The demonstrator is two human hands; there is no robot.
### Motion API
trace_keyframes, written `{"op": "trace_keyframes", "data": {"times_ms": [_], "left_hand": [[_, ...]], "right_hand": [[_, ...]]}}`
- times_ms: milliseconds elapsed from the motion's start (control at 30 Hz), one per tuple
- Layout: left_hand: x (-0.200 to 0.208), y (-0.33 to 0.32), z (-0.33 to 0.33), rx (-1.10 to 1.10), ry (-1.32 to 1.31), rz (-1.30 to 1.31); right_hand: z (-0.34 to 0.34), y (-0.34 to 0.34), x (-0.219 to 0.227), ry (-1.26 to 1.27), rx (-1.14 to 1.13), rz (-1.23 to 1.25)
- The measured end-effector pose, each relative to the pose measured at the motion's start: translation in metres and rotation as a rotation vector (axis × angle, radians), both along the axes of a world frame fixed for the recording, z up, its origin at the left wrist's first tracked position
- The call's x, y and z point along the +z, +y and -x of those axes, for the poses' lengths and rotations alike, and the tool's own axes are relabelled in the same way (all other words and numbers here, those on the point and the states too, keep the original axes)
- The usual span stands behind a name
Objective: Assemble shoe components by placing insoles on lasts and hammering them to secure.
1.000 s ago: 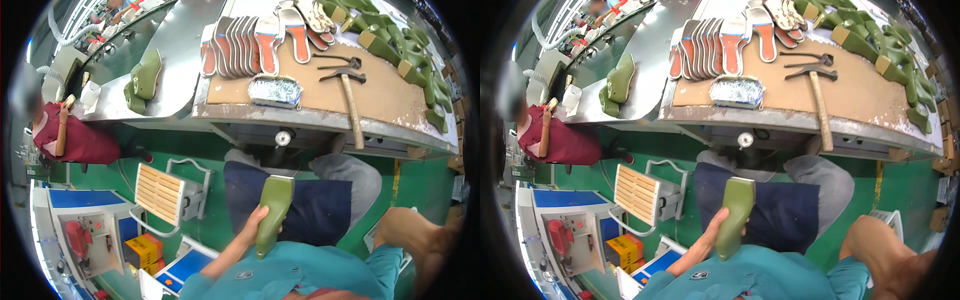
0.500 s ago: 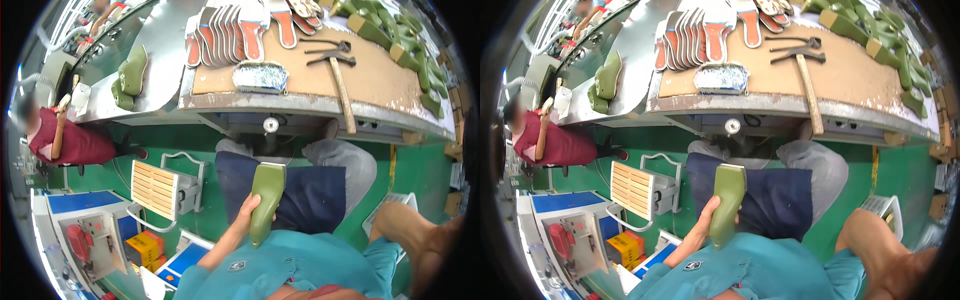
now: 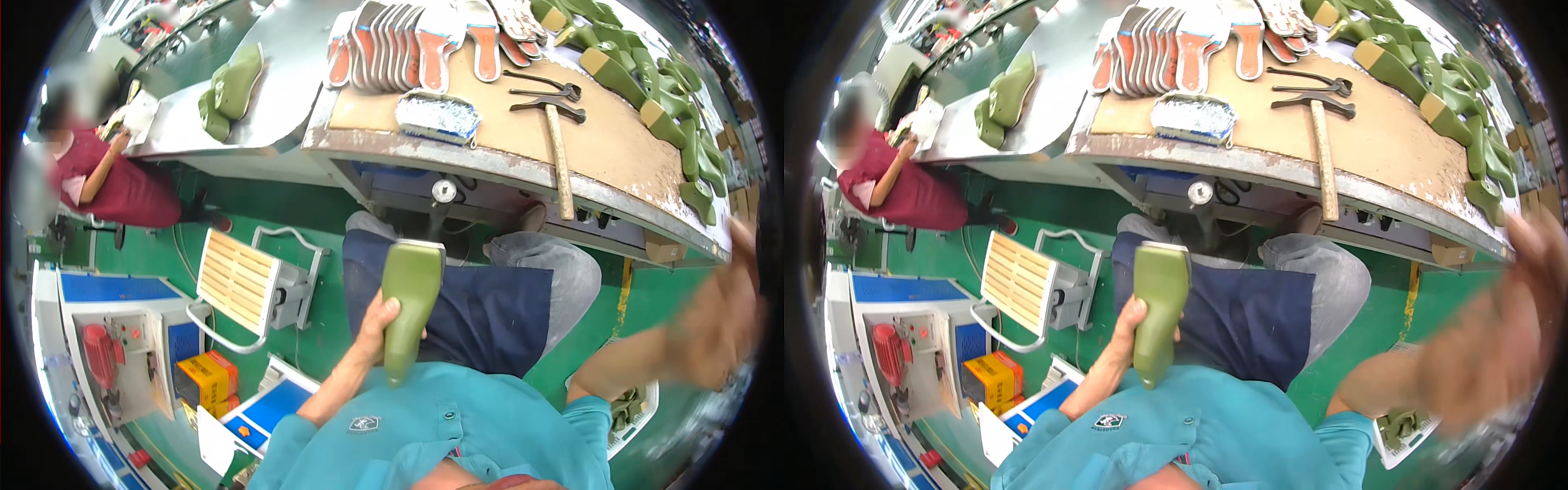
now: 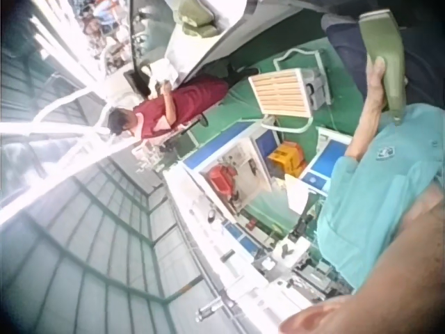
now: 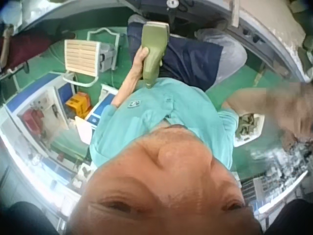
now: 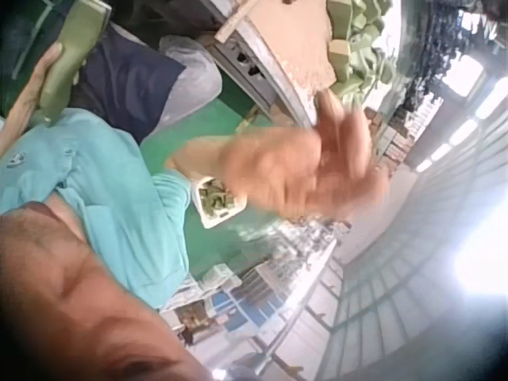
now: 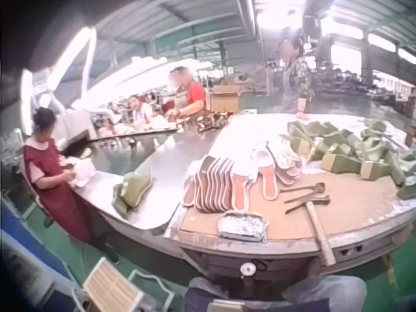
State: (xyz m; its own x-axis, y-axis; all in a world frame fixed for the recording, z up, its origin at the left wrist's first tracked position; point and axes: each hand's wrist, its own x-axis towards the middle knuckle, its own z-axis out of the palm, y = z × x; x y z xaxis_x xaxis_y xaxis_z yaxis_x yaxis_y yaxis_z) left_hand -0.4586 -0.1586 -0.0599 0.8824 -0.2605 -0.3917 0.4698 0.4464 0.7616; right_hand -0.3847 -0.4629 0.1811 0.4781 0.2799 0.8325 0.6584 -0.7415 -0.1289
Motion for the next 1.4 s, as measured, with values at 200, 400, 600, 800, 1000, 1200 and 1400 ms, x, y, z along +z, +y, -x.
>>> {"op": "trace_keyframes", "data": {"times_ms": [200,400,600,800,1000,1200,1400], "left_hand": [[0.027,0.014,-0.019,0.206,-0.044,0.116],[0.036,-0.013,-0.055,0.416,-0.13,0.211],[0.028,-0.036,-0.08,0.382,-0.132,0.33],[0.017,-0.039,-0.089,0.263,-0.316,0.313],[0.028,-0.005,-0.12,0.094,-0.54,0.306],[0.051,0.001,-0.169,0.247,-0.695,0.352],[0.041,0.002,-0.189,0.356,-0.644,0.316]], "right_hand": [[-0.051,0.052,-0.15,0.627,-0.052,-0.336],[0.026,0.129,-0.188,1.095,0.518,-0.484],[0.039,0.141,-0.2,1.235,0.474,-0.826],[0.027,0.114,-0.19,1.453,0.508,-0.784],[0.014,0.126,-0.199,1.005,0.231,-0.387],[-0.066,0.117,-0.194,0.63,0.261,-0.209],[-0.114,0.113,-0.188,0.566,0.218,-0.093]]}}
